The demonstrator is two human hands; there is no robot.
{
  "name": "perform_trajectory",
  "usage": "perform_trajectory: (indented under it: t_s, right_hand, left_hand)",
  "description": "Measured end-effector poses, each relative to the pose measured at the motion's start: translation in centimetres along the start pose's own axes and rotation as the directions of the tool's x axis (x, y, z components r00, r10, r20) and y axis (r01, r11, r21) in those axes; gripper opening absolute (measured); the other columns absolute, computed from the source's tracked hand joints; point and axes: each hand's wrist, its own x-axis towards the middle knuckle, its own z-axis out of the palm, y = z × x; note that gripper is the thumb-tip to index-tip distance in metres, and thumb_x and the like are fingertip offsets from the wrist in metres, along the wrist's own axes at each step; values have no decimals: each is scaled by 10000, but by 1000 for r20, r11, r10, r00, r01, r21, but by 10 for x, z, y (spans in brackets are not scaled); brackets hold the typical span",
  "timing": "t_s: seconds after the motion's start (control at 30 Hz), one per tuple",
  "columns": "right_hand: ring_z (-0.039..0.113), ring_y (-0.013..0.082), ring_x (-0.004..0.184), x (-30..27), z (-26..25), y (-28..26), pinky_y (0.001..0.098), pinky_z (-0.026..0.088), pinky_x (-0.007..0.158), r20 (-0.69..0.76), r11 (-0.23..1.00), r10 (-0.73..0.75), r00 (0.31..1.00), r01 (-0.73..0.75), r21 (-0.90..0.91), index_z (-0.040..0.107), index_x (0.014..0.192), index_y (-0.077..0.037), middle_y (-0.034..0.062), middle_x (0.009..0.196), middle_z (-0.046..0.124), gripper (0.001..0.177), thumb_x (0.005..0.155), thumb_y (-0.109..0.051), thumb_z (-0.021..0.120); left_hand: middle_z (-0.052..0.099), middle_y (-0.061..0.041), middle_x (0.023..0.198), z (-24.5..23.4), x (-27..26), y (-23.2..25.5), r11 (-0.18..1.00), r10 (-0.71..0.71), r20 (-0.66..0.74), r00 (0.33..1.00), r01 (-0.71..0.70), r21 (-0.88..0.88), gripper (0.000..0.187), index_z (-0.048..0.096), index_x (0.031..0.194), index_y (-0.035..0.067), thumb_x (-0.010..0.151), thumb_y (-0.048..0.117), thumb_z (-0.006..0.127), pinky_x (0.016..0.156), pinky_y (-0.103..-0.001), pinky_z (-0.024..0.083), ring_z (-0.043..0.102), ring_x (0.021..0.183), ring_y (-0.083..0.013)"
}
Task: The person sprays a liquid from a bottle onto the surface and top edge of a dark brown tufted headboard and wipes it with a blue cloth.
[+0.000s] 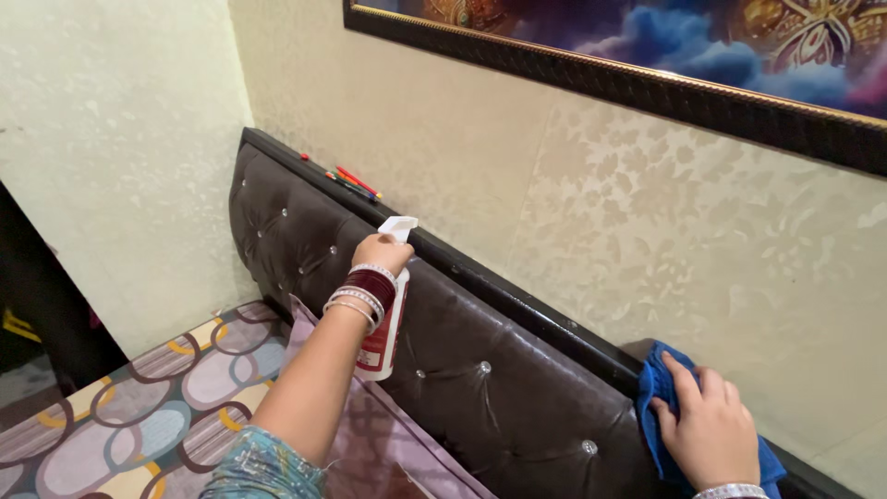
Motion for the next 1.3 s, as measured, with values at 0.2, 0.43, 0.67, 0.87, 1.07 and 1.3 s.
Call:
perform_trajectory:
  t_s: [0.2,0.43,0.67,0.87,1.07,1.3]
  right_hand:
    - [612,303,1139,-4,2,-3,448,501,974,-40,998,-48,998,47,-33,563,1406,-281,80,1214,635,727,715,-338,779]
    - [597,373,1120,37,22,-58,466,487,971,-25,972,-218,976,220,84,516,1417,-146,179,1224,616,759,720,-293,776]
    - [575,379,1100,120,75,-201,469,467,948,-76,917,-301,951,310,251,531,1388,-52,177,1140,602,682,778,-262,752]
    - [548,337,1087,182,136,-317,438,439,937,-151,907,-308,939,338,251,547,1368,-42,142,1103,578,593,832,-252,693]
    - [546,312,1137,233,180,-400,417,432,970,-152,927,-332,931,352,130,549,1369,-73,133,1163,582,497,884,-169,596]
    - [424,274,1438,237,182,-402,447,345,1158,-337,594,-718,609,788,158,561,1429,-156,83,1562,492,581,854,-74,596]
  left_hand:
    - [782,-145,854,72,30,-56,719,-62,83,995,102,-688,320,741,878,-25,693,227,810,735,-368,582,741,760,-226]
    - [792,-97,880,84,-16,-100,793,-16,0,1000,13,-609,316,767,993,-16,828,249,722,762,-335,565,747,799,-188]
    - [788,-24,1048,32,-141,-84,734,-207,-64,976,112,-670,461,698,1282,127,835,238,717,865,-281,534,716,946,-124]
    - [788,-52,1001,38,-188,-136,678,-203,4,979,143,-721,484,683,1298,96,816,140,701,875,-283,534,718,931,-131]
    - [755,-106,965,86,-206,-241,680,-51,-227,973,-132,-721,527,672,1268,13,745,-42,707,903,-279,539,735,915,-149]
    - [784,-122,959,74,-244,-271,693,-268,-63,961,147,-706,409,729,1171,-2,765,-51,729,828,-273,573,767,855,-175]
